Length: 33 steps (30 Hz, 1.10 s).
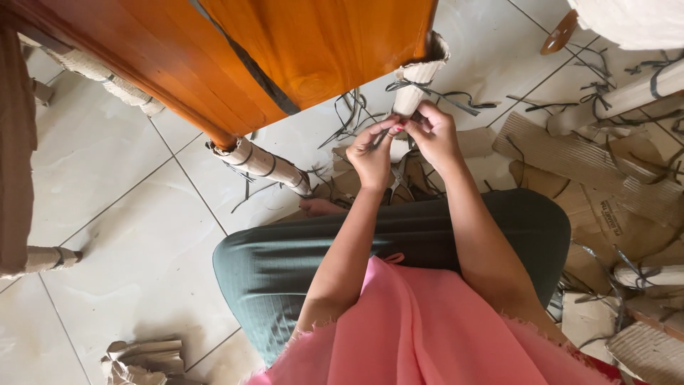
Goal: Wrapping wooden furniture legs with protective cardboard and securing them with plastic ties.
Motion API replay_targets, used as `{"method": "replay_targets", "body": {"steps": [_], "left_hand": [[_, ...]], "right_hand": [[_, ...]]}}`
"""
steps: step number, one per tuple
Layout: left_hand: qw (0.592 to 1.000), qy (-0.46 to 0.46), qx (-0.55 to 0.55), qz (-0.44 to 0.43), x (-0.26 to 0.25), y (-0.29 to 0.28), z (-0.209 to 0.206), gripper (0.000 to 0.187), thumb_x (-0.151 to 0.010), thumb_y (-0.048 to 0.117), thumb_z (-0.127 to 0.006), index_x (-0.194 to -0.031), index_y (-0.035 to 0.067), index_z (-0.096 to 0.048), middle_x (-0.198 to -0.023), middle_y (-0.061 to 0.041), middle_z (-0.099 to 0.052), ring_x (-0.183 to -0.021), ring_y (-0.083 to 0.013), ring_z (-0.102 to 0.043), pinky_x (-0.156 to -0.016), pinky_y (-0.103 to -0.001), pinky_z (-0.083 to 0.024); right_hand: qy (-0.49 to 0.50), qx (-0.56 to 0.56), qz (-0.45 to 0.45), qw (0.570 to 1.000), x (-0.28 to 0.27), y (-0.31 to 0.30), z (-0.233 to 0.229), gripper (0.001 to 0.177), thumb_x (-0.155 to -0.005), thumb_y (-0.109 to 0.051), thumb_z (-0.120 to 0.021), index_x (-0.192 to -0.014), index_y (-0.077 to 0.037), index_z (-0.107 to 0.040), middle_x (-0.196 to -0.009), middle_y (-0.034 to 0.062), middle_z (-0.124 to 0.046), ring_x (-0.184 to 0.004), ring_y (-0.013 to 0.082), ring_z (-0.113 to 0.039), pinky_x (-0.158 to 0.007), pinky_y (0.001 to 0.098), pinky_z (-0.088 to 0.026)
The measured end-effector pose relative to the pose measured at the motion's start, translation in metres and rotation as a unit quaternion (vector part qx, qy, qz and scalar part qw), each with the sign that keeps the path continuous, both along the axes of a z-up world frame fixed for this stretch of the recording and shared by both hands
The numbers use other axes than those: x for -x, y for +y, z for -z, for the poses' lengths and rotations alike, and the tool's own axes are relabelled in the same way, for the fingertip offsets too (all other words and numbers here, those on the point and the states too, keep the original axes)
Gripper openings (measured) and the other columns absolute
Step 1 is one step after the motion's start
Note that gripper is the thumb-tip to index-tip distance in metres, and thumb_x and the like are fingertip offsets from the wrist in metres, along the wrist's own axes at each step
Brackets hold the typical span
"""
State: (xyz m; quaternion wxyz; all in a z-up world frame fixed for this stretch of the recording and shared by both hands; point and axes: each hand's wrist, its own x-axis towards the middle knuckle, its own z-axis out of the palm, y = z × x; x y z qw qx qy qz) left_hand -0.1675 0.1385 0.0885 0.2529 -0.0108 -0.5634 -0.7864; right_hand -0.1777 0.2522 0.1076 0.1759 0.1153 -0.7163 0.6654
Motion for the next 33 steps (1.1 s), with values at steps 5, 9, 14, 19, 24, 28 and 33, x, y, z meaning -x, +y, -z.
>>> {"method": "replay_targets", "body": {"steps": [5, 9, 14, 19, 24, 28, 33], "left_hand": [[0.999, 0.026, 0.023, -0.037, -0.009, 0.009, -0.006, 0.014, -0.079, -0.005, -0.086, -0.088, 0.005, -0.082, -0.086, -0.012, -0.080, -0.097, -0.0197, -0.075, -0.089, -0.031, -0.061], [0.987, 0.035, 0.138, -0.075, -0.026, 0.010, -0.031, 0.023, -0.084, -0.008, -0.078, -0.090, 0.014, -0.083, -0.088, -0.006, -0.080, -0.099, -0.0225, -0.075, -0.092, -0.036, -0.061], [0.970, 0.050, 0.224, -0.082, -0.033, 0.021, -0.028, 0.023, -0.081, -0.002, -0.081, -0.091, 0.019, -0.082, -0.089, -0.003, -0.080, -0.098, -0.0227, -0.076, -0.092, -0.036, -0.062], [0.943, 0.092, 0.308, -0.088, -0.030, 0.019, -0.017, 0.021, -0.081, 0.005, -0.077, -0.093, 0.022, -0.082, -0.086, -0.003, -0.080, -0.093, -0.0254, -0.076, -0.084, -0.038, -0.064], [0.926, 0.121, 0.350, -0.070, -0.034, 0.014, -0.025, 0.018, -0.083, 0.010, -0.076, -0.093, 0.025, -0.081, -0.085, -0.004, -0.079, -0.087, -0.0253, -0.077, -0.082, -0.034, -0.063], [0.957, 0.120, 0.257, 0.054, -0.034, -0.009, -0.053, 0.017, -0.084, 0.025, -0.086, -0.099, 0.027, -0.081, -0.095, 0.003, -0.080, -0.095, -0.0178, -0.078, -0.088, -0.032, -0.062], [0.894, 0.257, 0.368, 0.013, -0.002, -0.033, -0.035, 0.026, -0.090, -0.005, -0.070, -0.106, 0.014, -0.078, -0.103, -0.002, -0.077, -0.099, -0.0260, -0.074, -0.091, -0.038, -0.057]], "right_hand": [[0.054, -0.073, 0.034, 0.995, -0.004, 0.004, 0.008, 0.022, -0.091, 0.012, -0.075, -0.111, 0.005, -0.071, -0.086, 0.0149, -0.065, -0.077, 0.0210, -0.067, -0.070, 0.0347, -0.059], [0.138, -0.123, 0.118, 0.976, -0.011, -0.007, 0.016, 0.015, -0.096, 0.012, -0.067, -0.112, 0.009, -0.067, -0.089, 0.0210, -0.061, -0.080, 0.0360, -0.069, -0.068, 0.0407, -0.058], [0.123, 0.000, 0.167, 0.978, -0.010, -0.034, 0.073, 0.018, -0.100, 0.014, -0.063, -0.118, 0.010, -0.065, -0.099, 0.0203, -0.063, -0.096, 0.0207, -0.063, -0.089, 0.0373, -0.053], [0.139, 0.035, 0.169, 0.975, -0.008, -0.038, 0.073, 0.016, -0.104, 0.004, -0.057, -0.115, 0.010, -0.066, -0.099, 0.0207, -0.065, -0.097, 0.0208, -0.064, -0.090, 0.0368, -0.052], [0.177, 0.078, 0.188, 0.963, -0.014, -0.041, 0.049, 0.039, -0.108, -0.021, -0.049, -0.097, 0.008, -0.071, -0.092, 0.0203, -0.072, -0.087, 0.0241, -0.071, -0.081, 0.0346, -0.055], [0.198, 0.094, 0.199, 0.955, -0.019, -0.033, 0.043, 0.055, -0.109, -0.034, -0.045, -0.089, 0.007, -0.073, -0.089, 0.0200, -0.075, -0.082, 0.0257, -0.074, -0.077, 0.0335, -0.057], [0.173, -0.055, 0.245, 0.952, -0.033, -0.027, 0.033, 0.008, -0.096, 0.003, -0.074, -0.097, -0.002, -0.080, -0.090, 0.0069, -0.078, -0.075, 0.0189, -0.071, -0.077, 0.0317, -0.056]]}}
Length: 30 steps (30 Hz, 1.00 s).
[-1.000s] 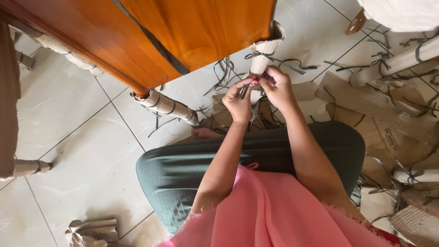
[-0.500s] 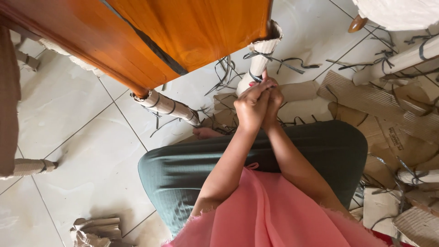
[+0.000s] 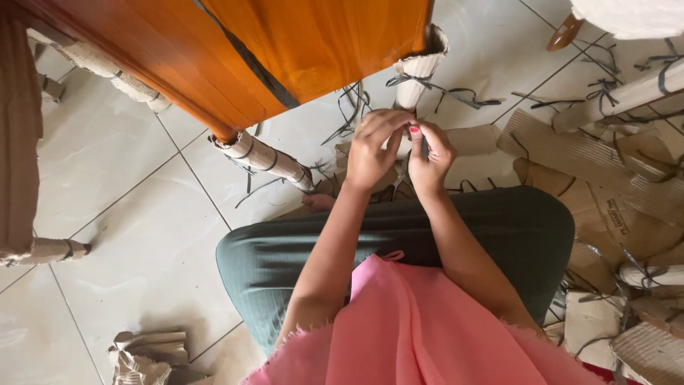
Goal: Wrapping wooden furniture legs with protective cardboard and securing them with plastic ties.
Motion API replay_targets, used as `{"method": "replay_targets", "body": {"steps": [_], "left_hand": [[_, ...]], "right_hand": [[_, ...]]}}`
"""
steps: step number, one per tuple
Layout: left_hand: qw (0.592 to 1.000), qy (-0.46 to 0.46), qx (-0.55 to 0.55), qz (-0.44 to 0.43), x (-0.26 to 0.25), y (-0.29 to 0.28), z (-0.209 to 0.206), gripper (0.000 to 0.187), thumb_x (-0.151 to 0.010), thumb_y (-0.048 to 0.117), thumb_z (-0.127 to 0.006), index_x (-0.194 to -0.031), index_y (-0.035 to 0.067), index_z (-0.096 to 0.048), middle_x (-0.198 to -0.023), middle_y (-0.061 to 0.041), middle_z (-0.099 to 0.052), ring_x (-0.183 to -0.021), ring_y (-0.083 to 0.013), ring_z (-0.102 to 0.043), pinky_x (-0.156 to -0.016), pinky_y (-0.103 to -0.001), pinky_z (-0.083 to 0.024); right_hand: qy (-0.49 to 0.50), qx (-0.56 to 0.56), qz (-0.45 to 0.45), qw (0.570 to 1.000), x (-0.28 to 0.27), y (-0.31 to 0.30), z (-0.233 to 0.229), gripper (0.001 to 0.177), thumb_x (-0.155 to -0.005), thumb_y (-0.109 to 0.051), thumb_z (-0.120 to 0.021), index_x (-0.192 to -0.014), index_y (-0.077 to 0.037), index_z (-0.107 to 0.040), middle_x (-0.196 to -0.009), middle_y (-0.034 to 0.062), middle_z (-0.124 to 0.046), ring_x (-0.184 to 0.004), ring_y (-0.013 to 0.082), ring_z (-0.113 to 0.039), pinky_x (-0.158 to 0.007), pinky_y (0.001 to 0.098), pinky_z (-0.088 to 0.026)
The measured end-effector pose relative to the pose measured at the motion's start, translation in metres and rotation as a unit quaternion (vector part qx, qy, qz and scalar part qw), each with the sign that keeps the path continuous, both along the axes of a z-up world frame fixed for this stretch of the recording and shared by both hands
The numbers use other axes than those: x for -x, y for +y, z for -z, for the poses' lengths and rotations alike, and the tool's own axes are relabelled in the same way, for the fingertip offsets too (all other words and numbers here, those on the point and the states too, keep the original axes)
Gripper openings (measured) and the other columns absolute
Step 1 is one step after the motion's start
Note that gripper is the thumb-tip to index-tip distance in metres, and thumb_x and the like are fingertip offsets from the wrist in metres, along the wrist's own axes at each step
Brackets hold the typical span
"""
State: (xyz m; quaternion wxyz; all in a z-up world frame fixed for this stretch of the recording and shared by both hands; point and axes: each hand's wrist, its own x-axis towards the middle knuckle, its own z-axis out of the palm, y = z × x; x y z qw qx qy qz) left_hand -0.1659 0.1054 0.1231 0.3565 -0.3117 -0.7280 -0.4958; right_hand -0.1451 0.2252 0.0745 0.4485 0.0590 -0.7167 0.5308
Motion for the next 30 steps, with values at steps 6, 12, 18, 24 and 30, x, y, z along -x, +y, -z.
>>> {"method": "replay_targets", "body": {"steps": [6, 12, 18, 24, 30], "left_hand": [[0.994, 0.083, 0.052, -0.045, 0.023, -0.002, 0.011, 0.021, -0.092, 0.004, -0.072, -0.099, 0.021, -0.082, -0.091, 0.005, -0.074, -0.087, -0.0153, -0.069, -0.085, -0.028, -0.054], [0.987, 0.110, 0.040, -0.107, 0.020, 0.010, 0.007, 0.003, -0.090, 0.020, -0.078, -0.092, 0.022, -0.080, -0.082, 0.006, -0.067, -0.076, -0.0146, -0.064, -0.080, -0.029, -0.050], [0.987, 0.117, 0.034, -0.102, 0.023, 0.015, 0.010, 0.007, -0.089, 0.018, -0.080, -0.094, 0.023, -0.081, -0.080, 0.007, -0.067, -0.073, -0.0137, -0.063, -0.080, -0.029, -0.048], [0.984, 0.137, 0.096, -0.057, 0.033, 0.005, 0.014, 0.018, -0.092, 0.010, -0.073, -0.099, 0.024, -0.081, -0.086, 0.007, -0.068, -0.078, -0.0131, -0.065, -0.085, -0.030, -0.050], [0.987, 0.117, 0.100, -0.040, 0.025, 0.002, -0.003, 0.015, -0.097, 0.012, -0.069, -0.097, 0.022, -0.081, -0.087, 0.007, -0.071, -0.085, -0.0117, -0.067, -0.091, -0.028, -0.047]], "right_hand": [[0.012, 0.001, -0.020, 1.000, -0.005, 0.009, -0.012, 0.013, -0.095, 0.011, -0.073, -0.102, 0.003, -0.079, -0.090, 0.0153, -0.076, -0.078, 0.0255, -0.074, -0.071, 0.0351, -0.058], [-0.071, 0.031, -0.032, 0.996, -0.018, 0.025, -0.020, 0.012, -0.093, 0.007, -0.078, -0.103, 0.001, -0.080, -0.088, 0.0144, -0.075, -0.080, 0.0186, -0.074, -0.068, 0.0330, -0.057], [-0.241, -0.013, -0.055, 0.969, -0.031, 0.049, -0.020, 0.026, -0.095, -0.002, -0.075, -0.120, 0.002, -0.073, -0.068, 0.0135, -0.069, -0.060, 0.0221, -0.066, -0.052, 0.0377, -0.054], [-0.284, -0.119, -0.051, 0.950, -0.039, 0.051, -0.037, 0.006, -0.095, -0.017, -0.077, -0.093, -0.012, -0.077, -0.056, 0.0003, -0.064, -0.056, 0.0187, -0.065, -0.056, 0.0340, -0.054], [-0.230, -0.093, -0.075, 0.966, -0.034, 0.042, -0.059, 0.008, -0.098, -0.014, -0.074, -0.092, -0.009, -0.077, -0.058, 0.0030, -0.065, -0.055, 0.0175, -0.062, -0.054, 0.0311, -0.051]]}}
